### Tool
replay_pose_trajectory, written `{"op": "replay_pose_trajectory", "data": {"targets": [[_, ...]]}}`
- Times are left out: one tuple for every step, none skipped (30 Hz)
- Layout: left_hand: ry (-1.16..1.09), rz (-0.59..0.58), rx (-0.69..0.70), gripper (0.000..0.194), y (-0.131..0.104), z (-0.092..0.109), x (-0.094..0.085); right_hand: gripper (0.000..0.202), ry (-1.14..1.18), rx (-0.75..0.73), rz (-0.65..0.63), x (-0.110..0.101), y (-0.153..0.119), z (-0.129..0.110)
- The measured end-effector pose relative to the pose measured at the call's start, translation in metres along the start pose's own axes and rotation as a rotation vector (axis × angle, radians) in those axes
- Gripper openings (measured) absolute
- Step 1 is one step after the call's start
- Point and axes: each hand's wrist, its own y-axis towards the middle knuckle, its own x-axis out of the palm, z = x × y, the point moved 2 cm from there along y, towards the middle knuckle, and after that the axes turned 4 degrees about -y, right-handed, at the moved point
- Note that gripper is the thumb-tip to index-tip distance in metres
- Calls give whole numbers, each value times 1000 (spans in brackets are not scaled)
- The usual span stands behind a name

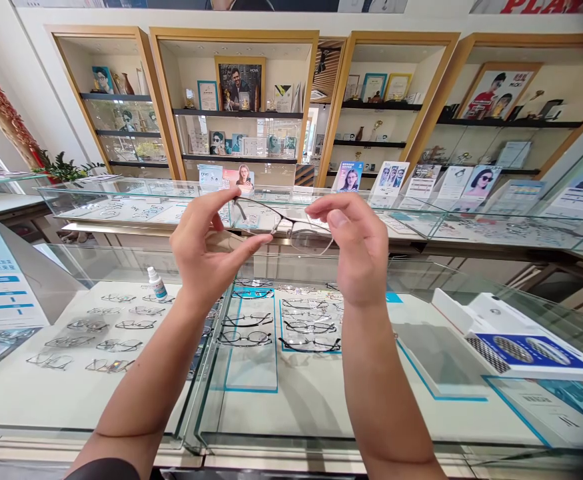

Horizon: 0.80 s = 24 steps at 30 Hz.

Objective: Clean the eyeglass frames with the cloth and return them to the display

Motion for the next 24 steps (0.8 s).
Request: {"op": "replay_pose_trajectory", "data": {"targets": [[-2,32,-24,67,0,0,-1,16,-16,-23,33,0,-1,0],[-1,68,-51,67,0,0,-1,17,-35,-50,67,0,-1,1],[0,105,-75,66,0,0,-2,20,-58,-79,97,1,-2,2],[0,141,-95,65,0,0,-3,25,-87,-105,120,1,-3,3],[-1,173,-108,64,0,0,-3,29,-120,-128,135,2,-3,4],[-3,198,-116,62,1,0,-4,32,-154,-145,140,4,-4,5],[-7,214,-120,61,1,1,-4,34,-187,-161,137,5,-4,6],[-11,223,-125,60,2,1,-4,36,-214,-176,129,6,-4,6],[-15,228,-130,59,3,1,-4,37,-231,-187,118,7,-4,5],[-18,232,-133,59,3,2,-4,37,-237,-196,106,9,-4,5],[-21,236,-137,59,4,2,-4,37,-234,-201,96,10,-4,4],[-26,241,-142,58,4,2,-4,37,-225,-202,89,10,-4,3],[-34,246,-145,58,4,2,-4,37,-214,-202,85,11,-3,3],[-44,252,-147,57,5,2,-4,37,-204,-200,83,11,-3,2],[-55,255,-149,56,5,2,-3,36,-197,-194,84,12,-3,2],[-64,258,-154,56,5,2,-3,36,-194,-186,87,12,-3,2],[-69,259,-161,56,5,2,-3,35,-194,-175,93,12,-3,3],[-72,259,-169,56,4,2,-3,34,-194,-165,102,12,-3,3],[-73,257,-177,56,4,2,-3,34,-192,-153,109,12,-3,4],[-72,254,-184,56,4,2,-3,35,-188,-142,114,13,-3,5],[-73,251,-188,56,4,2,-3,36,-181,-134,119,14,-3,6],[-74,249,-189,55,4,2,-3,37,-173,-129,124,14,-4,7],[-77,247,-189,54,4,2,-3,38,-169,-123,127,15,-4,8],[-79,246,-188,54,4,3,-2,38,-167,-120,129,16,-4,8]]}}
